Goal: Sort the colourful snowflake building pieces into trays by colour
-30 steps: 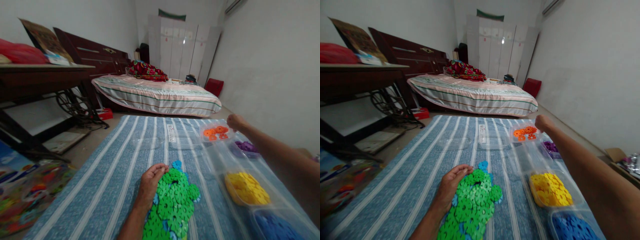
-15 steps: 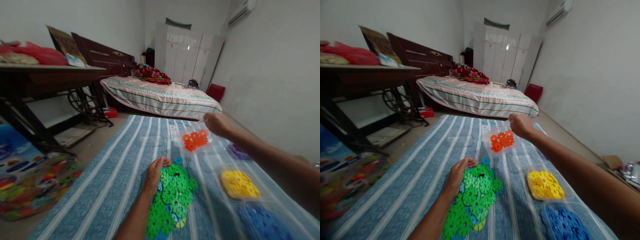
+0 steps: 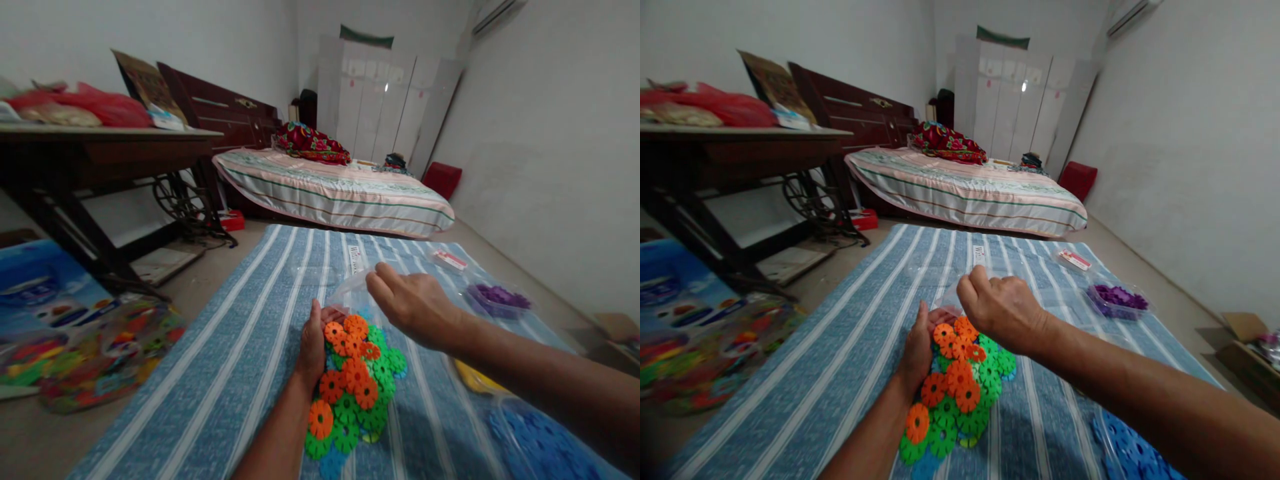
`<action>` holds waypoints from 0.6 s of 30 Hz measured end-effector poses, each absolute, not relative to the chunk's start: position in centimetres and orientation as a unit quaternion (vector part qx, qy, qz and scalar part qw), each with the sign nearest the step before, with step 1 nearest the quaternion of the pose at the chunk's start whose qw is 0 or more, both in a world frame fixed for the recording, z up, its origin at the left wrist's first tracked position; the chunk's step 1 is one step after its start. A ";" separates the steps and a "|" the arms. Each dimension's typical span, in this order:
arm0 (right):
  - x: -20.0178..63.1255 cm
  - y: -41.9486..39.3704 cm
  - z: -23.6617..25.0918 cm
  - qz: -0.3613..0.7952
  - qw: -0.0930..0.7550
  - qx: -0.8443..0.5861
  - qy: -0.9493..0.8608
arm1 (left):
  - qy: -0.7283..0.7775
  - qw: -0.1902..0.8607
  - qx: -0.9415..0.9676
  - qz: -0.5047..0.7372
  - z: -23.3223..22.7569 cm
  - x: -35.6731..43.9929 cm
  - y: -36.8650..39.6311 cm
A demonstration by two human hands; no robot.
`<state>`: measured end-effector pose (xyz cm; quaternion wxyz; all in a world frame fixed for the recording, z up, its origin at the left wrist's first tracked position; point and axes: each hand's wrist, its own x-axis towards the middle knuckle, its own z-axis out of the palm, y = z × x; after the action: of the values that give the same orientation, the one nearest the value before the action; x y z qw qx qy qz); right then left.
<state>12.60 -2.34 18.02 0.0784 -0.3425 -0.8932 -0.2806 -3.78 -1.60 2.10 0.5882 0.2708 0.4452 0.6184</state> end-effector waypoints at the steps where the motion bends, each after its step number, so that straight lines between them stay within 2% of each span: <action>1: 12.8 -2.0 18.0 -0.280 0.086 -0.353 -0.889 | 0.443 0.595 0.269 0.614 2.0 -3.8 -1.5; 6: 14.8 1.7 18.6 -0.263 0.131 -0.467 -0.834 | 0.456 0.583 0.289 0.607 1.6 -4.0 -1.4; 11: 20.8 9.7 19.0 -0.188 0.144 -0.657 -0.715 | 0.463 0.577 0.313 0.595 1.5 -4.3 -1.2; 15: 27.4 15.0 17.4 -0.093 0.148 -0.769 -0.615 | 0.496 0.560 0.323 0.580 1.9 -4.4 -1.1; 18: 31.3 16.7 15.7 -0.069 0.148 -0.798 -0.580 | 0.512 0.539 0.338 0.577 2.6 -4.3 -1.2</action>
<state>31.27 16.74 15.68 0.1478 -0.7983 -0.5797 -0.0690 -4.28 -1.24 2.57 0.5393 0.3379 0.5115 0.5773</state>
